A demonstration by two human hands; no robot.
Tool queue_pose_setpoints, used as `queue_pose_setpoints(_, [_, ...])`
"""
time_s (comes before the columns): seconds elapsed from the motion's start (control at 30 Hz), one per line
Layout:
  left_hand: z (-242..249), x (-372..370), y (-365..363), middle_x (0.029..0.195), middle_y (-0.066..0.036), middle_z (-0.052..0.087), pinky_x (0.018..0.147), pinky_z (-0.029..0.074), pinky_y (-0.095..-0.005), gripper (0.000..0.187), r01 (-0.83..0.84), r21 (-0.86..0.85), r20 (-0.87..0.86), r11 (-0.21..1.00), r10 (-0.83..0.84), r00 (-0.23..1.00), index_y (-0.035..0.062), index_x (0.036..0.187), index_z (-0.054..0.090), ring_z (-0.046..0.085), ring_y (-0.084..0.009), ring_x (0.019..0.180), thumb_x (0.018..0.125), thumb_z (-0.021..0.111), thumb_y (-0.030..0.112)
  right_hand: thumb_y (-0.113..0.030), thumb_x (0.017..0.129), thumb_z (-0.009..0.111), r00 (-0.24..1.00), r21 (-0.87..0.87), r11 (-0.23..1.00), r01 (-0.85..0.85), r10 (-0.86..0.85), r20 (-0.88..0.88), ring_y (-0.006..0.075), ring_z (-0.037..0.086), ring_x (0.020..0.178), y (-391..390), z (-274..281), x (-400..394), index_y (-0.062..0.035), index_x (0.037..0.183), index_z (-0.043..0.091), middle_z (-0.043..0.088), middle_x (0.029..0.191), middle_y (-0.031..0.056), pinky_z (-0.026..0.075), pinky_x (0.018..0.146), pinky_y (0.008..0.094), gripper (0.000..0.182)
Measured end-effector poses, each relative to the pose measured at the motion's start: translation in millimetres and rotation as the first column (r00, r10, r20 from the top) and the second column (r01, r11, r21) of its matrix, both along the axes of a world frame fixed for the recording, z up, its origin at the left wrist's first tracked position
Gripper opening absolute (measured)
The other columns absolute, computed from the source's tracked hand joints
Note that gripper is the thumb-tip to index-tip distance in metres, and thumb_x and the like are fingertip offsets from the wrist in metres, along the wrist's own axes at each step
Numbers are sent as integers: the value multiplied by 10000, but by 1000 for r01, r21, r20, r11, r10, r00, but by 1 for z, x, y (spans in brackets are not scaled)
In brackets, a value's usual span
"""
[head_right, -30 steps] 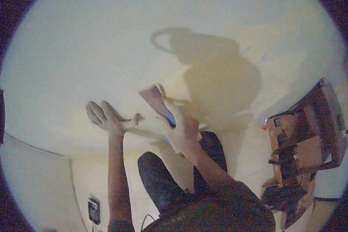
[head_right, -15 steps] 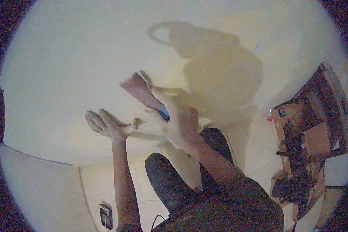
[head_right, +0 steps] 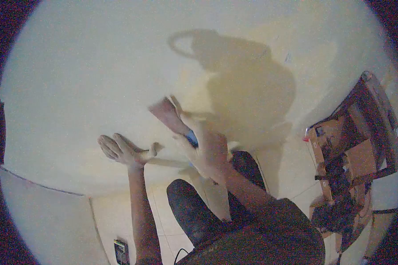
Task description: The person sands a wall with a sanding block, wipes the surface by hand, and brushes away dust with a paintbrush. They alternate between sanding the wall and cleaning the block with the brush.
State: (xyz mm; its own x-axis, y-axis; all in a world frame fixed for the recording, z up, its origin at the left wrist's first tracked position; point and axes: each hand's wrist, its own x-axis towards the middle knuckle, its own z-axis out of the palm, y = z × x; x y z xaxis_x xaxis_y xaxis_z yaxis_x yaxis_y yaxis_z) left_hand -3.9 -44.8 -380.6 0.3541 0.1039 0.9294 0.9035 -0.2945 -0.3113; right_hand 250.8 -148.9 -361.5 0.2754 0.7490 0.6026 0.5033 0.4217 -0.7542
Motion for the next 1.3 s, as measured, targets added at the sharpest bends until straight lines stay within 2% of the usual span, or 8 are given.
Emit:
queue_pose_setpoints(0.23, [-4,4,5,1687,-326,133,1198,148,-657,1357,-13,-14,-1,1000,13,1000,42,1649,229,153,-507,1554,703,568,955,-300,917,785,999,70,997,-38,38,-6,395,734,966,18,38,8,-96,1377,626,740,1111,204,574,817,463,527])
queue_pose_setpoints(0.53, [4,-6,-5,1686,-323,137,1209,156,-664,1349,-28,-11,-4,1000,28,1000,33,1642,240,159,-503,1557,719,501,982,-342,913,788,991,-100,995,-26,12,-135,402,736,959,1,58,3,-77,1372,617,744,1103,215,572,800,471,556])
queue_pose_setpoints(0.63, [1,-10,-4,1685,-322,146,1209,160,-666,1352,-27,4,-8,1000,27,1000,33,1640,246,171,-500,1556,716,488,990,-166,888,819,998,-17,998,60,-60,-17,288,766,858,4,31,-1,-34,1332,606,751,1020,205,584,764,383,510])
queue_pose_setpoints(0.73, [1,-13,1,1683,-321,152,1206,168,-670,1362,-29,27,-17,999,30,999,33,1640,245,179,-505,1552,709,480,999,-165,889,819,987,62,989,131,-136,87,280,763,812,-8,4,1,-32,1332,594,753,955,194,582,747,373,515])
queue_pose_setpoints(0.93, [3,-10,-7,1681,-328,154,1197,174,-673,1362,-47,6,-17,999,47,999,25,1638,244,168,-507,1555,712,486,994,-338,913,787,999,35,998,52,-52,7,391,744,909,6,56,10,-107,1372,626,753,1048,206,570,790,481,538])
queue_pose_setpoints(1.03, [1,-13,-2,1682,-329,149,1198,165,-668,1363,-21,26,-27,999,22,999,15,1638,239,167,-506,1555,715,500,984,-340,912,790,996,-29,998,64,-66,-54,380,743,904,-7,10,8,-108,1359,634,747,1036,197,569,779,470,528])
queue_pose_setpoints(1.13, [-1,-12,-5,1682,-332,144,1199,161,-666,1360,-35,-10,-13,999,35,999,9,1638,232,167,-507,1554,721,513,973,-335,903,801,999,-159,986,49,-48,11,383,742,908,-6,39,13,-97,1354,635,744,1040,197,570,780,464,536])
queue_pose_setpoints(1.3, [1,-9,1,1673,-346,152,1194,174,-671,1341,-29,-6,-2,1000,29,1000,23,1632,253,172,-513,1549,722,496,977,-331,903,804,997,56,997,59,-56,-46,387,746,878,12,47,11,-100,1358,630,746,1033,207,573,769,471,539])
